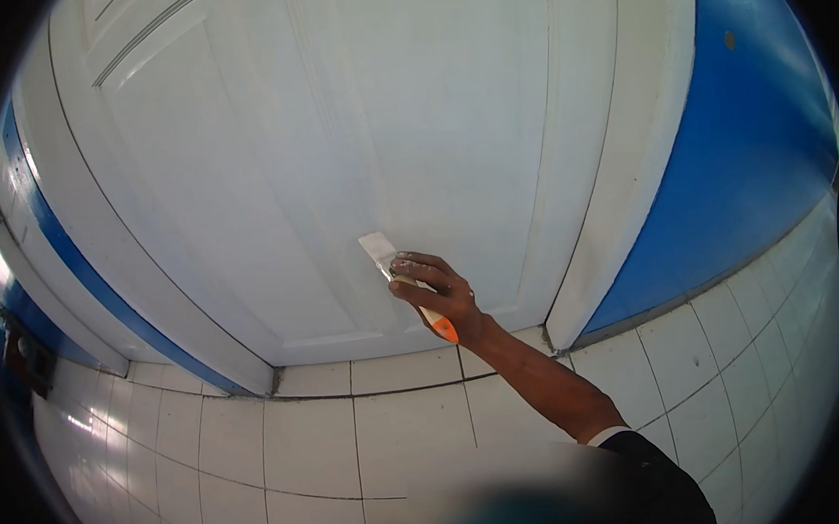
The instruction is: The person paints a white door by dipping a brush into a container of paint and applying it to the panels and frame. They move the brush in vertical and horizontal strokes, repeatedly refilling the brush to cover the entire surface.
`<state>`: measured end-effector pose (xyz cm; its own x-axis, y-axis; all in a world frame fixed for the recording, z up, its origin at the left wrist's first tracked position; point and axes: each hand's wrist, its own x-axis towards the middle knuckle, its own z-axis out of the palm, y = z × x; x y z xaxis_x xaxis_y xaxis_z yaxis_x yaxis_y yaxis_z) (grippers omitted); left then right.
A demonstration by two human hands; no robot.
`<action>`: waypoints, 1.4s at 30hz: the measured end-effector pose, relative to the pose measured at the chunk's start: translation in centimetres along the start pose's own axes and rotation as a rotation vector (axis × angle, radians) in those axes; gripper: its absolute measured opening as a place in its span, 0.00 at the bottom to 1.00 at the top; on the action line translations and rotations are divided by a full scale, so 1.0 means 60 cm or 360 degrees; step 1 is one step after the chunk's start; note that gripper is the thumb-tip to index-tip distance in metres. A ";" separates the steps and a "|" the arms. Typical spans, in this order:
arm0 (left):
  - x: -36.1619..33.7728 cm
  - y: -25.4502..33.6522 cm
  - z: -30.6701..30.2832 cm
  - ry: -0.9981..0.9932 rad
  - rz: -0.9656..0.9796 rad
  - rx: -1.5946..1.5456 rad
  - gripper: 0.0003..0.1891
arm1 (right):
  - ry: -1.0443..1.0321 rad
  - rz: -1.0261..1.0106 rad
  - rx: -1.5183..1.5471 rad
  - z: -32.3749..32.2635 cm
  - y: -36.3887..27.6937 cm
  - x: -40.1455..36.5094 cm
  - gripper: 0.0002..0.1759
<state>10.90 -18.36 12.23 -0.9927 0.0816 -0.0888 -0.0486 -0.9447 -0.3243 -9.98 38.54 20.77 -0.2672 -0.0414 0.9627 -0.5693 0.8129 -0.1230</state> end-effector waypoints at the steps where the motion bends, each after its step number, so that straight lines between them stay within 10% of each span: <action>1: -0.001 -0.019 0.016 0.0032 0.0136 -0.0010 0.50 | -0.0025 -0.0055 -0.0028 0.005 0.006 0.006 0.23; 11: -0.049 -0.038 0.018 -0.0087 0.0031 -0.0254 0.51 | -0.0901 0.0211 -0.0021 0.038 0.031 -0.240 0.21; 26: -0.032 -0.037 -0.034 -0.0027 0.0268 -0.0051 0.48 | 0.0389 -0.0409 0.0079 -0.080 0.009 0.433 0.17; 42: -0.042 0.002 -0.056 0.0048 0.0491 0.0020 0.47 | -0.0878 0.0036 -0.0516 0.064 0.015 -0.248 0.20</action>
<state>13.76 -17.61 9.24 -0.9572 -0.2003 -0.2091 0.2528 -0.9302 -0.2660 -9.51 37.62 5.39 -0.6864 -0.2449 0.6848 -0.3180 0.9479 0.0202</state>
